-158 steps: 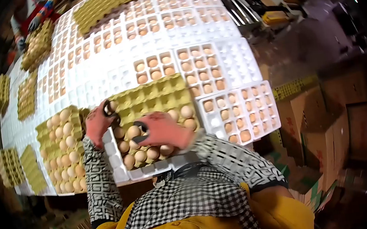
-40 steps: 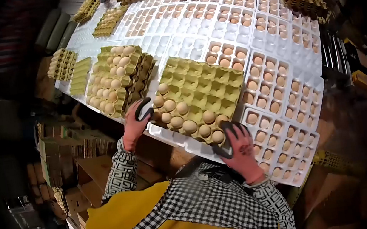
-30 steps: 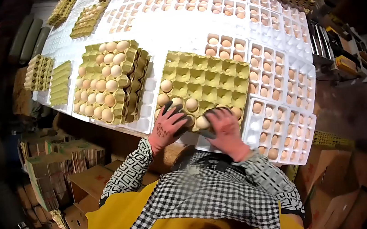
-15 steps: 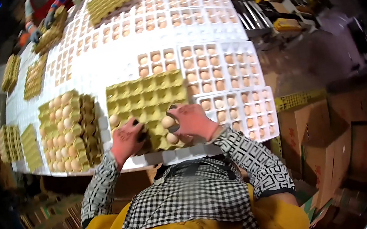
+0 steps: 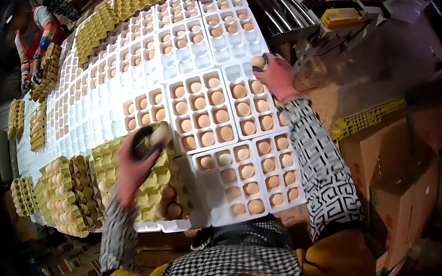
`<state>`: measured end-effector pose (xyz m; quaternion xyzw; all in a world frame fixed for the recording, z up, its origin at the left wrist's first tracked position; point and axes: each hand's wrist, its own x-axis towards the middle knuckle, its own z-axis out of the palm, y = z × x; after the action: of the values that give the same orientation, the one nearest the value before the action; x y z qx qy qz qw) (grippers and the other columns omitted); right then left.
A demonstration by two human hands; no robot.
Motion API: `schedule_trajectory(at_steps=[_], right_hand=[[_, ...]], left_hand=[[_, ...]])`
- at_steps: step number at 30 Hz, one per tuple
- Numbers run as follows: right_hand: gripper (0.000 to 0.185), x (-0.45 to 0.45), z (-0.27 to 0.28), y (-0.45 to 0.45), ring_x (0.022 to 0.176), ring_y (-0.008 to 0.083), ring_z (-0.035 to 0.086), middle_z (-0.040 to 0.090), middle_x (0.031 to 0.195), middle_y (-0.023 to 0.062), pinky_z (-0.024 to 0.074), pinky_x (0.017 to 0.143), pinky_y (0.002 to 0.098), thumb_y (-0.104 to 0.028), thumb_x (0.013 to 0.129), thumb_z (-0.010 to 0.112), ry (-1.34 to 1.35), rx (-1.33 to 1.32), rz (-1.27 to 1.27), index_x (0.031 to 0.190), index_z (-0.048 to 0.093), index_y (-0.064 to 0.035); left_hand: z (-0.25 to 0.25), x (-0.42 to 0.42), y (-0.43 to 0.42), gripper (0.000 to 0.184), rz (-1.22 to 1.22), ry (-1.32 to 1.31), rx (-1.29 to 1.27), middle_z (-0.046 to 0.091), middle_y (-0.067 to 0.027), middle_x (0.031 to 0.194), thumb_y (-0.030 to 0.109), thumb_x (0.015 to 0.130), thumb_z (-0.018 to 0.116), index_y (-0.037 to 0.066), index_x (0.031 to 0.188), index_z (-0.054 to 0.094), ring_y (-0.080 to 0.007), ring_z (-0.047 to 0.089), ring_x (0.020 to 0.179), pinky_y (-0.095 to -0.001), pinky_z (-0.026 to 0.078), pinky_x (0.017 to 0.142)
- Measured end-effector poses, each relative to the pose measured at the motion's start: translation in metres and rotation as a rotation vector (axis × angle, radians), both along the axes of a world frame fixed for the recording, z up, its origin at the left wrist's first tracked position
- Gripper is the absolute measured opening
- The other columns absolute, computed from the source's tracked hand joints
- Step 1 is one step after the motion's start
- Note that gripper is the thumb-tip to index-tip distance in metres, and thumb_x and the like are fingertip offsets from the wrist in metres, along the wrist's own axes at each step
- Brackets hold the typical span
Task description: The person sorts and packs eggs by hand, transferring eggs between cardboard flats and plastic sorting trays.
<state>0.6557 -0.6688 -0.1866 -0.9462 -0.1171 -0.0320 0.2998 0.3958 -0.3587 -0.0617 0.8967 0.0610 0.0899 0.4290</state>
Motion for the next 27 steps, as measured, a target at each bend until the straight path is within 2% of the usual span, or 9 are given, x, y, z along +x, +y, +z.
schedule_trajectory(at_steps=[2,6,10,14,17,22,25,26,27], right_hand=[[0.053,0.023,0.002,0.013,0.104,0.0335,0.064,0.068,0.110,0.0153,0.0520,0.086,0.0417,-0.038,0.074,0.074,0.175,-0.391,0.092,0.117,0.064,-0.0074],[0.045,0.029,-0.011,0.005,0.109,0.0303,0.061,0.063,0.120,0.0125,0.0495,0.091,0.0414,-0.034,0.081,0.069,-0.086,-0.028,0.043,0.120,0.064,-0.0114],[0.052,0.038,-0.067,-0.018,0.121,0.0362,0.048,0.054,0.130,0.0136,0.0396,0.104,0.0455,-0.030,0.080,0.071,-0.385,-0.174,0.113,0.127,0.059,-0.0111],[0.048,0.008,-0.046,-0.021,0.119,0.0383,0.050,0.054,0.128,0.0197,0.0425,0.101,0.0456,-0.021,0.079,0.073,-0.334,0.190,0.076,0.123,0.061,-0.0062],[0.038,-0.035,-0.024,-0.020,0.113,0.0357,0.056,0.059,0.121,0.0186,0.0471,0.094,0.0401,-0.009,0.081,0.073,-0.257,0.532,0.020,0.116,0.063,-0.0007],[0.041,-0.113,0.020,-0.037,0.118,0.0269,0.056,0.060,0.125,0.0148,0.0438,0.100,0.0348,0.000,0.084,0.067,-0.176,0.544,0.041,0.124,0.058,0.0020],[0.041,-0.159,0.039,-0.024,0.117,0.0233,0.057,0.061,0.124,0.0126,0.0441,0.100,0.0314,0.003,0.085,0.064,0.065,0.775,-0.060,0.125,0.057,0.0027],[0.041,-0.183,0.054,-0.012,0.114,0.0202,0.058,0.062,0.122,0.0122,0.0459,0.097,0.0300,0.004,0.085,0.064,0.127,0.639,-0.057,0.125,0.057,0.0026],[0.041,-0.208,0.060,0.002,0.110,0.0188,0.061,0.065,0.119,0.0120,0.0479,0.094,0.0307,0.003,0.085,0.065,0.208,0.652,0.020,0.125,0.058,0.0027]], left_hand=[[-0.033,0.087,-0.058,0.045,-0.015,0.132,-0.044,0.070,-0.0078,0.107,0.015,0.078,0.078,0.004,0.120,0.064,-0.0173,0.065,0.087,-0.0305,0.052,0.078],[-0.116,0.211,-0.120,0.037,-0.116,-0.025,0.357,0.068,-0.0109,0.097,0.030,0.078,0.073,0.011,0.109,0.067,-0.0316,0.066,0.090,-0.0405,0.052,0.080],[-0.138,0.246,-0.123,0.041,-0.191,0.157,0.603,0.064,-0.0122,0.110,0.034,0.077,0.072,0.014,0.112,0.067,-0.0315,0.065,0.097,-0.0414,0.053,0.085],[-0.137,0.254,-0.119,0.032,0.075,-0.228,0.232,0.064,-0.0141,0.103,0.026,0.082,0.072,0.009,0.108,0.068,-0.0311,0.064,0.091,-0.0397,0.052,0.080],[-0.148,0.293,-0.107,0.027,0.005,-0.588,0.362,0.064,-0.0144,0.101,0.022,0.083,0.070,0.008,0.106,0.067,-0.0338,0.062,0.089,-0.0409,0.050,0.079],[-0.203,0.288,-0.079,0.046,-0.130,-0.187,0.784,0.054,-0.0124,0.135,0.039,0.097,0.052,0.018,0.137,0.050,-0.0338,0.045,0.130,-0.0509,0.031,0.107],[-0.132,0.236,-0.034,0.040,-0.423,-0.092,0.438,0.063,-0.0106,0.121,0.035,0.099,0.051,0.011,0.131,0.056,-0.0271,0.060,0.107,-0.0388,0.046,0.092],[-0.077,0.198,-0.020,0.038,-0.479,0.354,0.148,0.067,-0.0055,0.102,0.034,0.099,0.054,0.008,0.127,0.060,-0.0170,0.061,0.085,-0.0295,0.049,0.077],[-0.056,0.158,0.004,0.038,-0.452,0.374,0.054,0.066,-0.0010,0.094,0.032,0.098,0.058,0.009,0.128,0.061,-0.0087,0.054,0.079,-0.0251,0.047,0.073]])
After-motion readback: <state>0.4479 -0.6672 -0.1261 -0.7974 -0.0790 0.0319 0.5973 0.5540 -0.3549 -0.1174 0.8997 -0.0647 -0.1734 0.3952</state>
